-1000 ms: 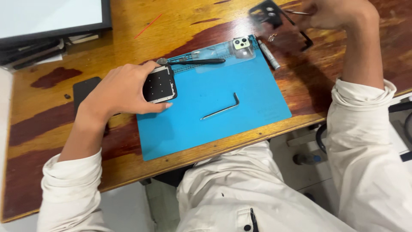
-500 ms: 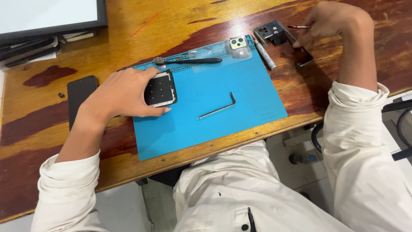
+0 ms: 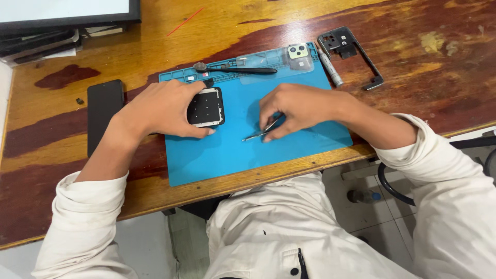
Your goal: The person disassembles a smartphone by removing screws, detaching the back cover, and extracting internal components such as the battery and motherboard. They use a screwdriver, tweezers, and a cotton swab to carefully separate parts and clean the device.
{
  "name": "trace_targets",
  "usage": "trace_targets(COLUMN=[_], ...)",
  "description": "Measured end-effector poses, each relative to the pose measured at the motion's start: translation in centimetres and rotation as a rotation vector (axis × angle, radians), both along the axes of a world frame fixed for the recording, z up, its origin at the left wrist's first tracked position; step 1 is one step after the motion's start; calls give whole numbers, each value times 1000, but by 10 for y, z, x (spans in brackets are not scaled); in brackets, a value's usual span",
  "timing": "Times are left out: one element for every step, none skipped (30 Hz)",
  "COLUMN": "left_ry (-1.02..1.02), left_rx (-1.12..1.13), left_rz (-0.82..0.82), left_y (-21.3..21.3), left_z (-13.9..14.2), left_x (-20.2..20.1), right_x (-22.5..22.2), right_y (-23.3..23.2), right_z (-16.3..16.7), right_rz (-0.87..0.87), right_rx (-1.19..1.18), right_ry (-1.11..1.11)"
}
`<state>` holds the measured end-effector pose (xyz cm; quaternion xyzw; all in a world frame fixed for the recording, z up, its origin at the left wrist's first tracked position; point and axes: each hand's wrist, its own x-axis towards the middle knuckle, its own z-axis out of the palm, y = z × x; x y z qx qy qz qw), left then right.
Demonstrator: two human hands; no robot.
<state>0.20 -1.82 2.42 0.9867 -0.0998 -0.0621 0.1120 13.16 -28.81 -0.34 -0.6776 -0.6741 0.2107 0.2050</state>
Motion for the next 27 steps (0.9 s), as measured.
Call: trace_targets(left_ry=[-4,-8,-18,-25,-33,-44,-55,-64,-67,-70,-71,-64,-55,-46,-42,-40,-35,-8,19,46,35,23,14,17,18,18,14], left_rx=[-10,-20,-13,-6,3,-2,-9,-16,-11,-5,1,-9,-17,-26,-18,-9,-2,11,24,38,30,22,14,10,4,-3,3], left_rz=[-8,-15,-13,-11,-12,-8,-2,5,4,5,5,14,20,22,27,32,37,49,64,79,71,65,59,58,59,60,62], left_y=[0,0,0,0,0,0,-1,-1,-1,-1,-1,-1,-1,0,0,0,-1,-1,0,1,1,1,1,1,1,2,2], left_z=[-1,-3,-4,-6,-8,-10,-12,-14,-15,-15,-16,-16,-15,-15,-15,-14,-14,-13,-13,-12,-12,-12,-12,-12,-12,-12,-12], left_x=[0,1,1,1,2,3,3,2,3,3,3,3,2,2,2,3,3,3,3,2,2,2,2,2,2,2,3], right_x=[-3,-3,1,8,17,29,43,58,74,86,97,106,114,119,125,129,132,135,138,139,140,141,140,137,135,133,131], right_y=[1,1,0,-3,-7,-16,-28,-39,-50,-62,-74,-83,-92,-99,-105,-110,-113,-115,-114,-113,-111,-108,-106,-104,-102,-99,-97], right_z=[-2,-3,-2,-1,1,6,12,17,22,24,23,21,18,13,9,5,1,-2,-5,-8,-10,-10,-11,-12,-12,-11,-9], right_rz=[-22,-43,-33,-25,-19,-77,-133,-285,-437,-574,-713,-753,-795,-840,-877,-914,-949,-950,-949,-947,-908,-867,-825,-847,-869,-888,-894], right_rx=[-22,-42,-2,39,82,149,214,192,171,158,144,110,75,38,-36,-111,-189,-218,-246,-273,-298,-322,-348,-369,-390,-411,-416], right_ry=[-10,-21,20,62,105,163,220,69,-85,-101,-115,-179,-242,-303,-316,-328,-337,-336,-336,-335,-377,-421,-462,-422,-384,-348,-332])
